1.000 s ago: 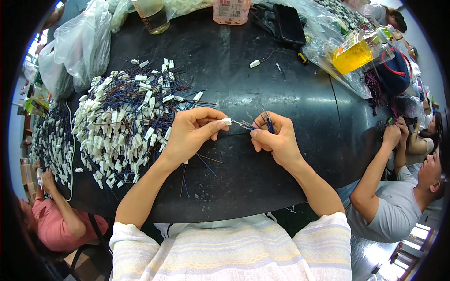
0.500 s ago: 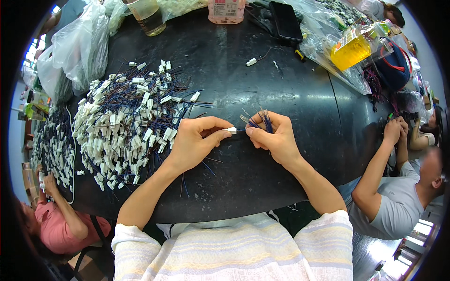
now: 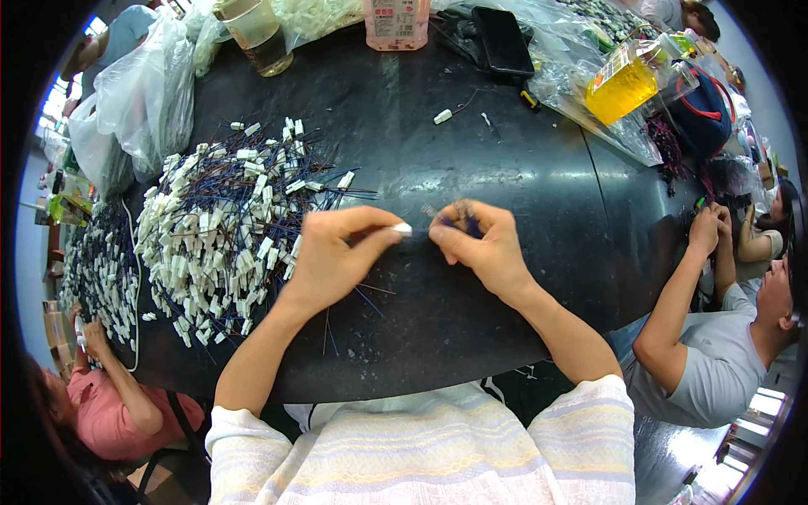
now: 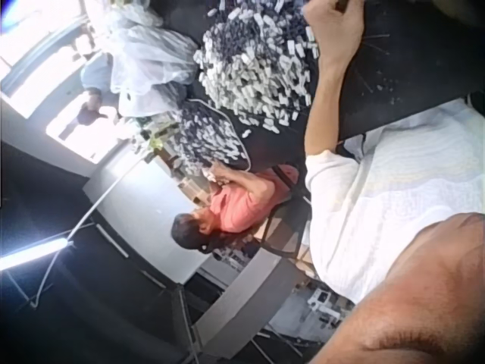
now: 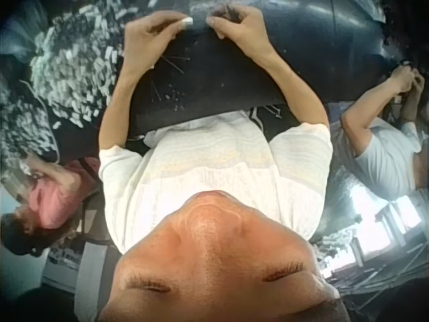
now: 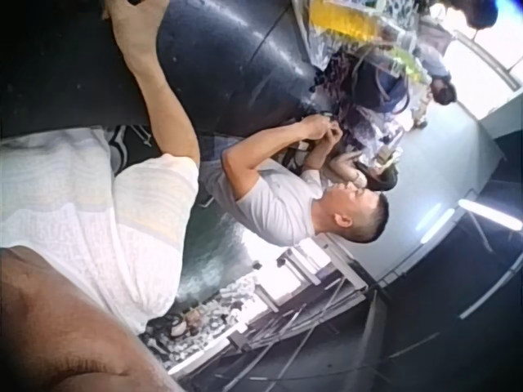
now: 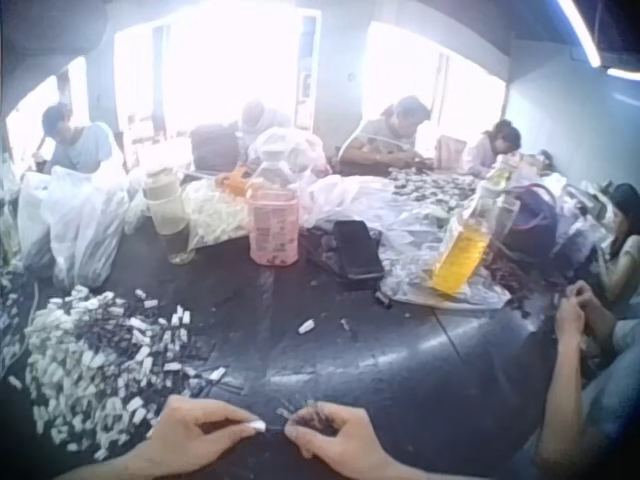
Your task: The person assembles wire harness components by hand, joining electrical wires to wire harness connectors.
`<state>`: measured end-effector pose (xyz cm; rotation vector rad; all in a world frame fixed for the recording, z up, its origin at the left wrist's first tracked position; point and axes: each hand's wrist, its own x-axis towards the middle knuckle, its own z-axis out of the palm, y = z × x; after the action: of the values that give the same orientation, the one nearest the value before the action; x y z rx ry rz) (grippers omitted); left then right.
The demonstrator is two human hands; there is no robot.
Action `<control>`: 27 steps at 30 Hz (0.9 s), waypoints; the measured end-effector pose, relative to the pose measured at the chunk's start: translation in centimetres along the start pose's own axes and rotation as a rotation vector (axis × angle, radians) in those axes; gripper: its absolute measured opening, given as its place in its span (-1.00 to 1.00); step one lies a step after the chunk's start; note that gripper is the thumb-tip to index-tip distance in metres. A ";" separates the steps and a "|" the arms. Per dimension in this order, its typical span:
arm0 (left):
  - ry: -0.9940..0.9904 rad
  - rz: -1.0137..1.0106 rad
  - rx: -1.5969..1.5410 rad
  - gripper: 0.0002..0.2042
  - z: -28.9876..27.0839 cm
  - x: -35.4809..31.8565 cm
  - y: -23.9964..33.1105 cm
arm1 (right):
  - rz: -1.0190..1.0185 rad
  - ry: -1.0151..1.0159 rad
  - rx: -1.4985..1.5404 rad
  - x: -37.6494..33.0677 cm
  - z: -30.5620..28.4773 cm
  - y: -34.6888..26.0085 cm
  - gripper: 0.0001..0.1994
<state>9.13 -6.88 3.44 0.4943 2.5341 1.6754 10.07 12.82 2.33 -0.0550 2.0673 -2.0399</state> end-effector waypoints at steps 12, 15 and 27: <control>-0.009 0.330 0.801 -0.76 3.3 10.9 0.3 | 0.058 0.211 0.648 1.3 -2.8 0.6 -0.94; 0.055 0.312 0.805 -0.85 4.7 13.8 -3.0 | 0.072 0.209 0.623 1.9 -2.3 0.5 -0.94; -0.045 -0.069 0.025 -0.91 2.5 3.3 -0.5 | -0.042 0.193 0.126 1.0 -1.2 1.1 -0.95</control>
<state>6.44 -3.88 2.40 0.4367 2.5130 1.5928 8.96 13.87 1.06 0.1266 2.0554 -2.2774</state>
